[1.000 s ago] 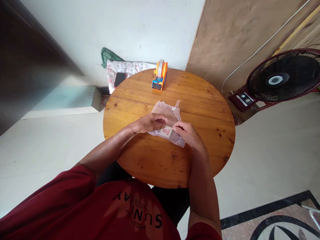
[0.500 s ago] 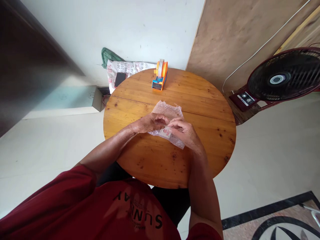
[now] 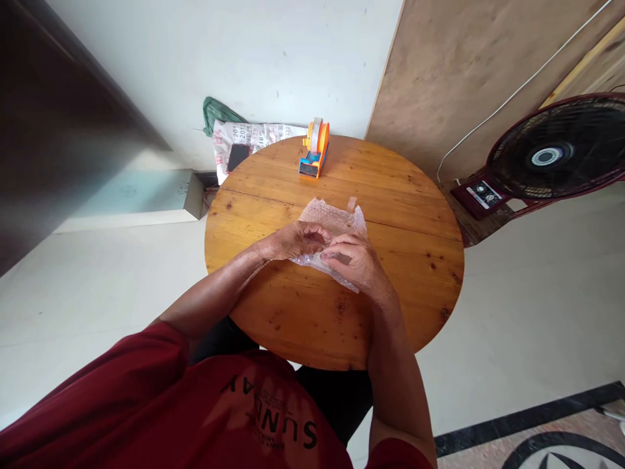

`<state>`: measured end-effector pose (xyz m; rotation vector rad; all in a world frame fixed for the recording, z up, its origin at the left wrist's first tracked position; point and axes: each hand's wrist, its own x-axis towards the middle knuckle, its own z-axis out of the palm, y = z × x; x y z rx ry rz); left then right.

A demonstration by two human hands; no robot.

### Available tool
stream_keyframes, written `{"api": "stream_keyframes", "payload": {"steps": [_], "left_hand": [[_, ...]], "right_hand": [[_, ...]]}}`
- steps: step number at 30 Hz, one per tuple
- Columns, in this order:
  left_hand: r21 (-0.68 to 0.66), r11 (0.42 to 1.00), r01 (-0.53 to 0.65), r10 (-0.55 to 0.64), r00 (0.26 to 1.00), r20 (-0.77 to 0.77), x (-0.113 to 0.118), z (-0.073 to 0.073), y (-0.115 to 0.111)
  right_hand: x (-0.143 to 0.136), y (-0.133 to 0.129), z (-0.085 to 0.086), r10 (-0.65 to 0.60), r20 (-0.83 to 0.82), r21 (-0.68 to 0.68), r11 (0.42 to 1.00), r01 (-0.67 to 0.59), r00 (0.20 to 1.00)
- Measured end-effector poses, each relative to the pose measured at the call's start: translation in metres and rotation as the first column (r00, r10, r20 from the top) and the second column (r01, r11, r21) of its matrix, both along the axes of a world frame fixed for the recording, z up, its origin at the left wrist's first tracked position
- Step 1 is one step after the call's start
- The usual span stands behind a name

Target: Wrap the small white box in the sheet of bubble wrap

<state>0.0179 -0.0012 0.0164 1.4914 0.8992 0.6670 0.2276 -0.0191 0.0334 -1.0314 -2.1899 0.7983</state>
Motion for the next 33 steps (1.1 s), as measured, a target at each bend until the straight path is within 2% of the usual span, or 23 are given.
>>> {"api": "stream_keyframes", "payload": {"steps": [3,6,10,12,16,19,21,26,28,33], "left_hand": [[-0.011,0.999,-0.052,0.052,0.998,-0.04,-0.003,0.0,0.003],[0.08,0.989,-0.121,0.134,0.974,-0.183,-0.015,0.009,0.006],[0.286,0.937,-0.202,0.304,0.875,-0.376,-0.035,0.025,0.001],[0.307,0.928,-0.212,0.336,0.831,-0.443,-0.043,0.026,-0.006],[0.168,0.959,-0.229,0.283,0.822,-0.494,-0.047,0.019,-0.018],[0.146,0.939,-0.312,0.343,0.815,-0.466,-0.04,0.015,-0.016],[0.113,0.934,-0.339,0.353,0.819,-0.453,-0.034,0.017,-0.01],[-0.024,0.951,-0.309,0.257,0.828,-0.499,-0.026,0.032,0.0],[-0.097,0.934,-0.344,0.252,0.827,-0.503,-0.027,0.038,-0.001],[-0.29,0.837,-0.463,0.32,0.846,-0.428,-0.031,0.043,-0.011]], "right_hand": [[0.001,0.001,-0.005,0.009,0.009,0.008,1.0,-0.009,1.0],[0.002,0.002,-0.008,0.033,0.016,0.031,0.999,-0.033,0.999],[0.002,0.002,-0.007,0.049,0.015,0.068,0.996,-0.05,0.999],[0.001,0.002,-0.005,0.047,0.012,0.064,0.997,-0.048,0.999],[0.0,0.001,-0.003,0.046,-0.001,0.047,0.998,-0.046,0.999],[-0.001,0.002,-0.003,0.05,-0.022,0.029,0.998,-0.05,0.998],[-0.001,0.002,-0.004,0.045,-0.033,0.017,0.999,-0.045,0.998],[-0.001,0.003,-0.007,0.053,-0.035,0.035,0.998,-0.052,0.998],[-0.001,0.003,-0.007,0.052,-0.024,0.051,0.997,-0.051,0.998],[0.0,0.002,-0.004,0.073,-0.01,0.064,0.995,-0.072,0.997]]}}
